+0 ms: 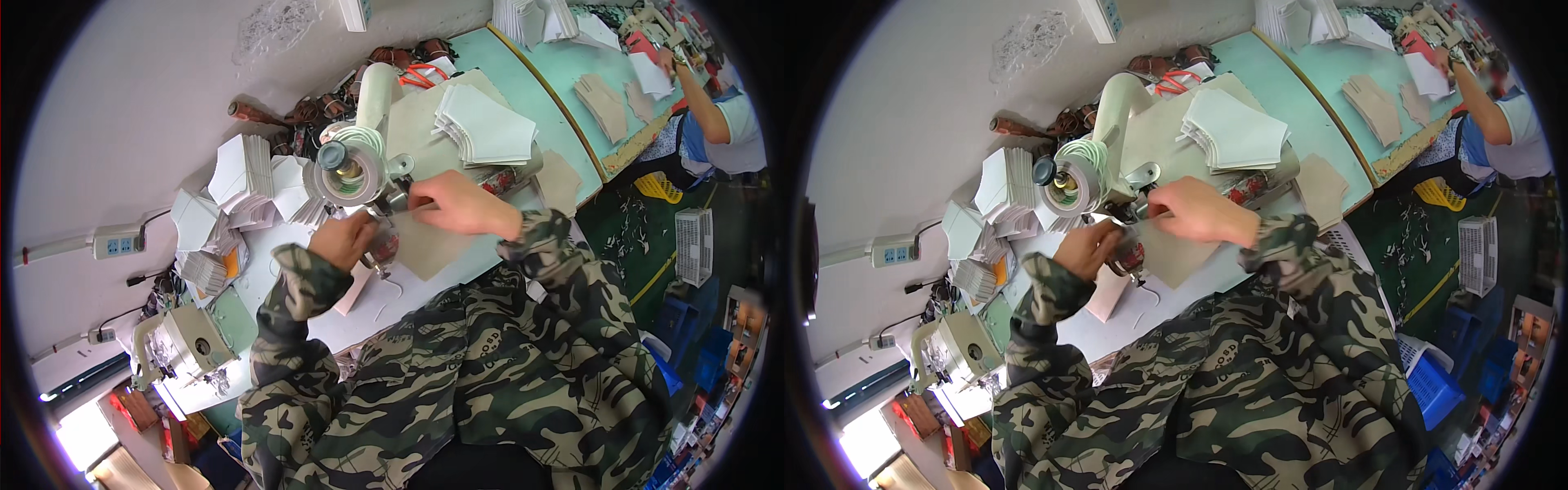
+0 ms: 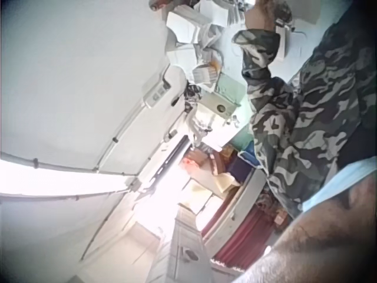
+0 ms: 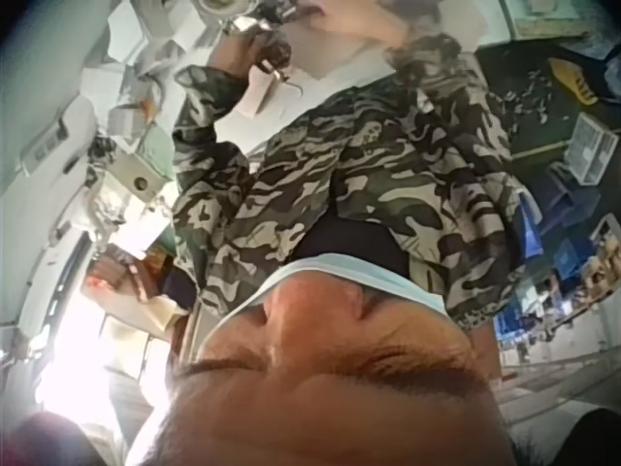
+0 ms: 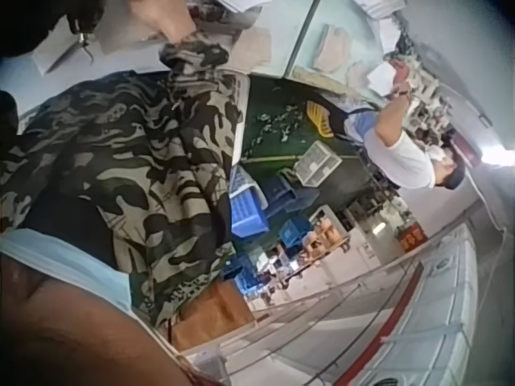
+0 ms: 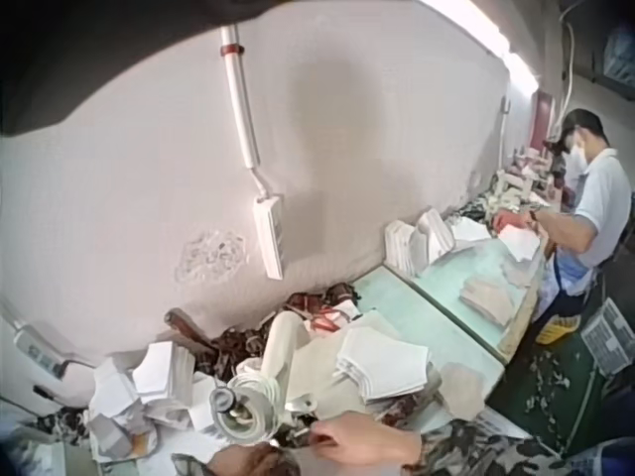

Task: Skiving the edges of leather components for shoe manufacturing using an industrial skiving machine.

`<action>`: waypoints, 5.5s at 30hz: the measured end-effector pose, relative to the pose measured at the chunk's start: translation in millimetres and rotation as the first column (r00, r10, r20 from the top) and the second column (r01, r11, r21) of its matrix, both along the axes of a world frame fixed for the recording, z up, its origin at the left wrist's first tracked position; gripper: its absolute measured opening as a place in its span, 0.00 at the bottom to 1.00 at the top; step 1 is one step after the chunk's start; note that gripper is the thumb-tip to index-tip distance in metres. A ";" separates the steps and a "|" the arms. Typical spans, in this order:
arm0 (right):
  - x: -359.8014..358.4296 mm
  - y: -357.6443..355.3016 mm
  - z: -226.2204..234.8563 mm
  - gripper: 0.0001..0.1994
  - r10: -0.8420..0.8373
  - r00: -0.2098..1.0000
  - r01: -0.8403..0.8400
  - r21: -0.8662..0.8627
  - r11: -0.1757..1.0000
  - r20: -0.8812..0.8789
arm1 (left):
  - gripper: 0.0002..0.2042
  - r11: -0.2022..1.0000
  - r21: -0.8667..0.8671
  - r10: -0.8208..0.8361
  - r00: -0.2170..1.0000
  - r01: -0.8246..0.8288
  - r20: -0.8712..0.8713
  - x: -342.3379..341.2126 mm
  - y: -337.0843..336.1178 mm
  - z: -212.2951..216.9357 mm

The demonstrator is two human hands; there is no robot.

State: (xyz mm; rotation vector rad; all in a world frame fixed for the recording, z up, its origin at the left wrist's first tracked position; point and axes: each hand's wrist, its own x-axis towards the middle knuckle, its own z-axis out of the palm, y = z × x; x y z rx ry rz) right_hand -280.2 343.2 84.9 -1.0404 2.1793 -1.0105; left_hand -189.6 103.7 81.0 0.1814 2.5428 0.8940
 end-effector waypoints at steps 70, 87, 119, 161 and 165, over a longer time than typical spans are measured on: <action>3.9 -7.1 -18.8 0.16 -0.005 0.835 0.004 -0.002 1.000 -0.551 | 0.11 0.935 0.340 0.110 0.994 -0.100 -0.010 -20.7 13.6 -23.6; 34.9 3.6 -16.3 0.09 0.031 0.996 -0.036 0.052 0.998 0.089 | 0.09 0.911 0.401 -0.117 0.871 -0.098 0.478 -24.4 -46.9 -44.0; 42.9 24.8 -13.4 0.13 -0.192 0.972 0.211 -0.145 0.967 0.134 | 0.17 0.860 -0.433 0.151 0.944 -0.271 -0.293 112.7 -75.2 -144.6; 7.6 -3.5 -11.1 0.17 -0.007 0.904 0.033 0.053 0.998 -0.428 | 0.12 0.965 0.224 0.108 0.987 -0.133 0.119 -13.3 10.7 -11.6; 1.0 -16.0 -10.8 0.16 0.118 0.880 -0.030 0.194 0.981 -0.461 | 0.13 0.970 0.223 0.073 0.993 -0.093 0.097 -13.6 1.1 -16.5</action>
